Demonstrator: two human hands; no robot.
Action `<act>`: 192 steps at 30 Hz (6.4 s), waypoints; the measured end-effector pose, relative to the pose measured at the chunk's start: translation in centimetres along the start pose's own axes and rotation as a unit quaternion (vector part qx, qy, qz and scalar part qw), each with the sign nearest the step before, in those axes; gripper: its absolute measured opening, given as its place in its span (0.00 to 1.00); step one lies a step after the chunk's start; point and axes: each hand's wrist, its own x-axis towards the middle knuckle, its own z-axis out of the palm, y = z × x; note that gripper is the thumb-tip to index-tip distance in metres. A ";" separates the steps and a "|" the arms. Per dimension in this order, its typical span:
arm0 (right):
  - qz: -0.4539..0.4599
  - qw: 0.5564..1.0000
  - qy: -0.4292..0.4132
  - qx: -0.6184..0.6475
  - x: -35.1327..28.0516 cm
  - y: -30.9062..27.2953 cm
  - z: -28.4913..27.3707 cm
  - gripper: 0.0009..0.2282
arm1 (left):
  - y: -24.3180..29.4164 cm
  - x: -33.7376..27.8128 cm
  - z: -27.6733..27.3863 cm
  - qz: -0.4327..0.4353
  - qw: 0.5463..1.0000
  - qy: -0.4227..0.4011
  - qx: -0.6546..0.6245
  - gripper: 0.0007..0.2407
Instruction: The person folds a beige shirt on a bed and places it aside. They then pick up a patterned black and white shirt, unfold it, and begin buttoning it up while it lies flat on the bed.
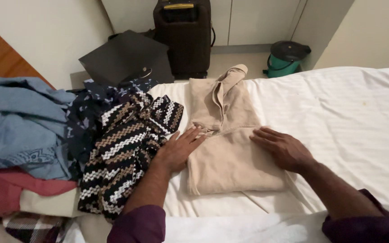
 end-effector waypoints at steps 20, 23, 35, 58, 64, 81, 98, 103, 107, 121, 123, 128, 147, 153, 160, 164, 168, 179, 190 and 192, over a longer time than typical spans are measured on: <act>-0.140 0.987 -0.071 -0.045 -0.6 0.4 -1.4 0.36 | -0.4 0.6 3.0 0.054 0.998 0.035 0.019 0.30; -0.107 0.991 -0.078 -0.004 -0.2 0.5 -1.1 0.31 | -1.4 2.2 5.1 0.053 0.993 0.105 0.018 0.31; 0.014 0.906 -0.069 0.416 -0.6 4.1 0.6 0.27 | -2.5 2.0 5.6 0.148 0.908 0.251 -0.301 0.22; 0.247 0.773 -0.167 0.560 -2.0 2.5 -3.0 0.32 | 3.1 -1.5 -4.2 -0.177 0.874 -0.061 -0.449 0.30; 0.296 0.774 -0.141 0.542 -0.6 0.1 -6.1 0.31 | 2.4 -1.4 -4.6 -0.291 0.840 -0.115 -0.443 0.33; 0.378 0.752 -0.066 0.536 1.9 -2.0 -5.5 0.31 | 0.1 0.6 -1.9 -0.295 0.828 0.054 -0.474 0.28; 0.156 0.948 0.253 0.113 3.7 -6.3 -3.3 0.25 | 5.2 4.2 -2.6 -0.250 0.900 0.313 -0.168 0.29; 0.036 0.993 0.112 0.018 4.1 -8.0 -1.1 0.29 | 8.9 5.3 1.0 -0.198 0.937 0.232 -0.172 0.29; 0.153 0.987 -0.030 0.022 4.1 -6.7 -0.7 0.36 | 7.4 4.9 2.3 -0.234 0.933 0.135 -0.236 0.34; 0.208 0.975 -0.020 0.073 4.4 -5.9 1.2 0.42 | 7.0 5.2 2.7 -0.261 0.933 0.110 -0.219 0.36; 0.207 0.976 -0.016 0.073 4.4 -5.8 1.3 0.42 | 7.0 5.2 2.7 -0.261 0.933 0.110 -0.222 0.37; 0.218 0.972 -0.003 0.084 4.4 -5.7 1.6 0.43 | 6.9 5.3 3.0 -0.262 0.932 0.115 -0.222 0.37; 0.349 0.912 -0.029 0.215 1.3 -4.5 -0.5 0.44 | 6.6 2.8 3.2 -0.453 0.772 0.228 -0.384 0.32; 0.449 0.729 -0.010 0.516 -0.5 -3.4 -1.8 0.38 | 4.8 1.3 4.5 -0.443 0.644 0.135 -0.609 0.29; 0.477 0.658 -0.070 0.579 -1.5 -2.7 -2.1 0.34 | 4.7 0.7 3.9 -0.379 0.595 0.009 -0.709 0.35; 0.467 0.624 -0.096 0.619 -1.5 -3.3 -3.0 0.37 | 4.5 0.7 4.2 -0.332 0.561 -0.015 -0.758 0.33; 0.485 0.586 -0.092 0.642 -1.3 -3.9 -4.0 0.38 | 4.4 1.1 5.2 -0.268 0.519 -0.026 -0.811 0.30; 0.420 0.635 -0.051 0.646 -2.0 1.4 -8.3 0.30 | 8.3 4.4 3.4 -0.154 0.488 0.057 -0.858 0.22; 0.480 0.705 0.211 0.478 -10.1 11.0 -12.6 0.26 | 20.6 18.8 0.6 -0.043 0.544 0.055 -0.836 0.24; 0.565 0.711 0.220 0.357 -11.0 12.6 -12.1 0.27 | 22.5 22.0 0.3 -0.029 0.567 0.038 -0.822 0.24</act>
